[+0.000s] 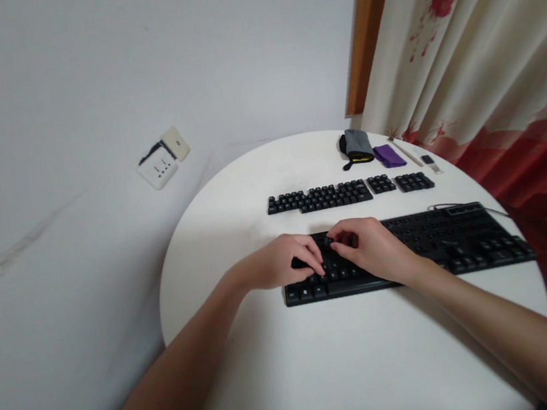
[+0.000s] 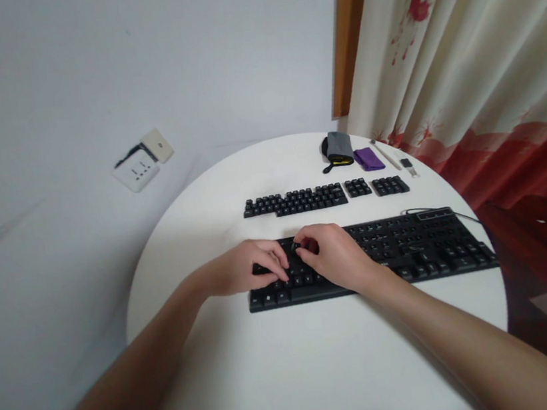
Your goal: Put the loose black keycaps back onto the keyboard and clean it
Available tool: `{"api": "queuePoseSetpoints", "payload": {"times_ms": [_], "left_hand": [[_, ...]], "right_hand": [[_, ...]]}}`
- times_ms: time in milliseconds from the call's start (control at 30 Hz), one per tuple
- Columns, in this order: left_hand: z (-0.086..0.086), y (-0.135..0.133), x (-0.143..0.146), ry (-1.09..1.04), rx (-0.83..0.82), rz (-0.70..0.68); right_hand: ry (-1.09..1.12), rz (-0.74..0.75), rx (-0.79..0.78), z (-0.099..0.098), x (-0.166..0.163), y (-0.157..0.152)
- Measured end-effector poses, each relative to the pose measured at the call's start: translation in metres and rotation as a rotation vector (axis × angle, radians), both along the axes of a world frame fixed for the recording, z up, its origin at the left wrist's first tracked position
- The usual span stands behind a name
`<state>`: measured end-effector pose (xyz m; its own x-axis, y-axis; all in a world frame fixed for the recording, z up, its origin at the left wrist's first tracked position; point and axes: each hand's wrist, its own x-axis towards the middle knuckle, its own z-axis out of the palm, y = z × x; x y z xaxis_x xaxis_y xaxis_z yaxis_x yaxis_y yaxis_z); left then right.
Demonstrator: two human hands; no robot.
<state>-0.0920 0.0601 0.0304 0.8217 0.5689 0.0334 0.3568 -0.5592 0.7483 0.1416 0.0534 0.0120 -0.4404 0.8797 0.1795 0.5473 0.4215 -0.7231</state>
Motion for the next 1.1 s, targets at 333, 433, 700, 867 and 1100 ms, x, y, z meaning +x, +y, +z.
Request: {"api": "queuePoseSetpoints", "payload": {"times_ms": [333, 433, 700, 867, 1100], "left_hand": [[-0.0045, 0.0022, 0.0007, 0.052, 0.091, 0.054], [-0.0055, 0.0023, 0.0005, 0.077, 0.135, 0.081], [-0.0050, 0.0006, 0.0011, 0.102, 0.130, 0.118], [-0.0063, 0.0008, 0.0024, 0.091, 0.099, 0.116], [-0.0059, 0.0013, 0.0018, 0.061, 0.046, 0.103]], "right_hand": [[-0.005, -0.004, 0.000, -0.0005, 0.0005, -0.0002], [-0.011, 0.013, 0.003, 0.0002, -0.0002, -0.0004], [-0.053, 0.081, -0.007, 0.0023, -0.0011, -0.0023], [-0.115, 0.141, 0.006, 0.0027, -0.0002, -0.0024], [-0.128, 0.161, 0.006, 0.0048, 0.0012, -0.0040]]}}
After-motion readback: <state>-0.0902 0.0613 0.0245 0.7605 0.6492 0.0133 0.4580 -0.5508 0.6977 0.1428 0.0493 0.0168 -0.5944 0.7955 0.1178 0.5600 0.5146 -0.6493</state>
